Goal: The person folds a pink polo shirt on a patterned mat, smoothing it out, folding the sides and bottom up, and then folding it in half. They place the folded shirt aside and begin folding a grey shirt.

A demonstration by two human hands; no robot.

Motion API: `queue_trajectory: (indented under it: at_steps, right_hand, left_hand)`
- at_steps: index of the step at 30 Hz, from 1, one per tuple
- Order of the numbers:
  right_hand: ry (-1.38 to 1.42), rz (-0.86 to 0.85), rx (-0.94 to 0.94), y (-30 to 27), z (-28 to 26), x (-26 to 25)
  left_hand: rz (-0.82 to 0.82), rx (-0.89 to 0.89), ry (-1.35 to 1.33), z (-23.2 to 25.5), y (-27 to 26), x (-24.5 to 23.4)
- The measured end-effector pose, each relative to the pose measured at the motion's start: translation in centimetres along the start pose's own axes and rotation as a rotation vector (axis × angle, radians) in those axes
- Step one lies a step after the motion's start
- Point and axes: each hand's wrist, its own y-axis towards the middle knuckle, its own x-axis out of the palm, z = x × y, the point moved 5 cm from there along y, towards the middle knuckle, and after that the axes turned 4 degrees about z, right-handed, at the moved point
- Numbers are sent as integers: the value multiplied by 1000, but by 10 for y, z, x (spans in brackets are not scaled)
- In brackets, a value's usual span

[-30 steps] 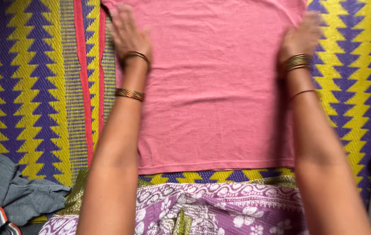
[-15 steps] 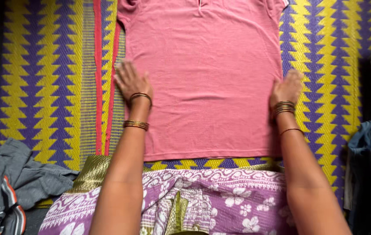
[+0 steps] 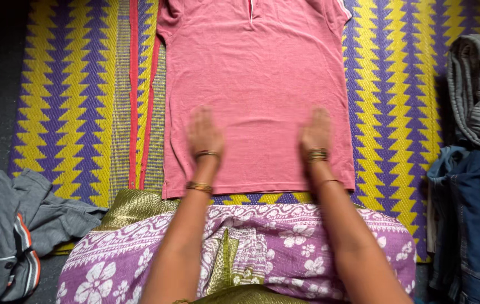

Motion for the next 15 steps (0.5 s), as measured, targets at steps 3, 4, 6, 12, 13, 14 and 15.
queue_trajectory:
  at_steps: [3,4,6,12,13,14,15]
  right_hand:
    - [167,169,231,-18,90,-21]
    - [159,186,238,-20,103,-25]
    - [139,215,254,-29,115,-36]
    - [30,-174,465,-62,77,-63]
    - [51,-221,493,-67,73,-69]
    - [72,-267,520,-70,70,-73]
    - [94,-312,547,-72,69,-75]
  left_hand:
    - [73,-179,28,-74,0,-23]
    - [145,-174,48,-87,-4,-32]
    - [282,-163,88,-97,-15,-46]
    - [-45,-447,-54,-96,-41,-44]
    - [-37,-457,-65,-98,-41,-46]
    - [-27,-468,-75,-102,-39,-46]
    - [-16,-479,-86,-106,-36,-45]
